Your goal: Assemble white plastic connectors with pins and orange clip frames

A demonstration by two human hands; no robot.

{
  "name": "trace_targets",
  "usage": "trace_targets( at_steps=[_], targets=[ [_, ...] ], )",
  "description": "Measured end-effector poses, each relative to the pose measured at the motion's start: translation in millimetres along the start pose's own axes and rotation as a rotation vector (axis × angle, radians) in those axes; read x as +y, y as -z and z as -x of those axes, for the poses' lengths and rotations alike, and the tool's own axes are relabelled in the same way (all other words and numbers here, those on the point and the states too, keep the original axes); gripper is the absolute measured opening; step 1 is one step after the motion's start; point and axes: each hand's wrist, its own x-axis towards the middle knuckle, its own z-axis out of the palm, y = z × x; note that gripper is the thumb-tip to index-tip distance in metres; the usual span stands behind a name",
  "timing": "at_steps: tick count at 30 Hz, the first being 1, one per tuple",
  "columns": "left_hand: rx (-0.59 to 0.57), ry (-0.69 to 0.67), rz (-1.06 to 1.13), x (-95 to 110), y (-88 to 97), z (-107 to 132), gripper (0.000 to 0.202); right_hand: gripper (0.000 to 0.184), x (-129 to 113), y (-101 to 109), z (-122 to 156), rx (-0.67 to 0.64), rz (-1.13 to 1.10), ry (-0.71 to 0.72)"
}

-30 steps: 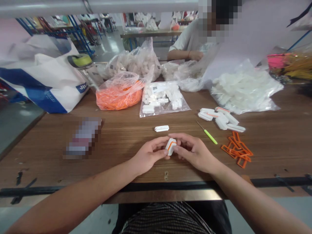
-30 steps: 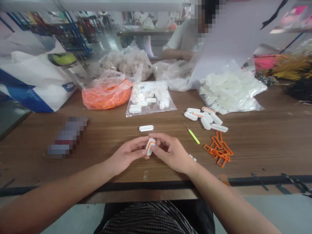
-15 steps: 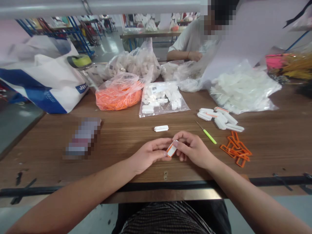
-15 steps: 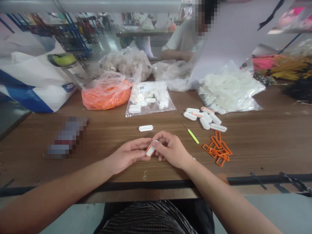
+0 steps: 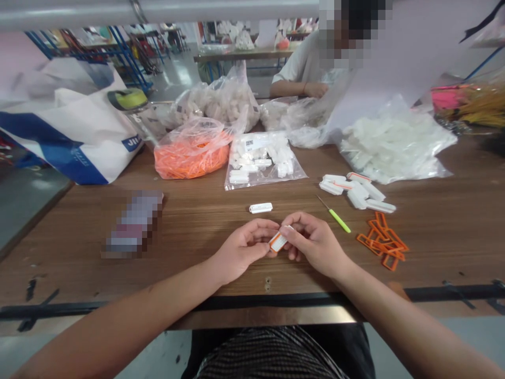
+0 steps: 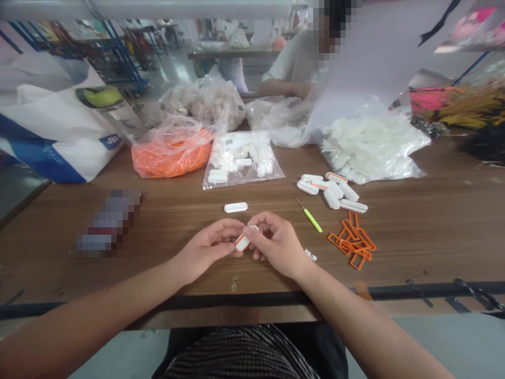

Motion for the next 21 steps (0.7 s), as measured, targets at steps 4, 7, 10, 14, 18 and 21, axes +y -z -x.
trace_targets(
  at_steps=[4, 7, 10, 14, 18, 21],
  targets=[
    [0.047, 0.012, 0.005, -0.4, -1.9, 0.1, 0.03, 0.035, -0.6, -1.8, -0.6, 0.061, -0.03, -0.02],
    [0.056, 0.047, -0.006, -0.6, -0.9, -0.2, 0.034, 0.037, -1.0, -1.1, -2.7, 0.08, -0.052, -0.041],
    [0.054, 0.058, -0.012, -2.0, 1.1, -0.7, 0.036, 0.037, -0.3, -0.4, -3.9, 0.079, -0.055, -0.038],
    [0.074, 0.04, -0.05, -4.5, 2.1, -0.8, 0.032, 0.034, 1.9, -1.0, -3.2, 0.077, -0.033, -0.014],
    [0.128, -0.051, -0.177, -6.0, -2.0, 1.8, 0.025, 0.032, 1.7, -4.9, 0.4, 0.063, -0.006, 0.007],
    [0.172, -0.124, -0.318, -5.9, -6.7, 5.3, 0.025, 0.03, 0.3, -8.0, 4.3, 0.044, 0.007, 0.026]
  ],
)
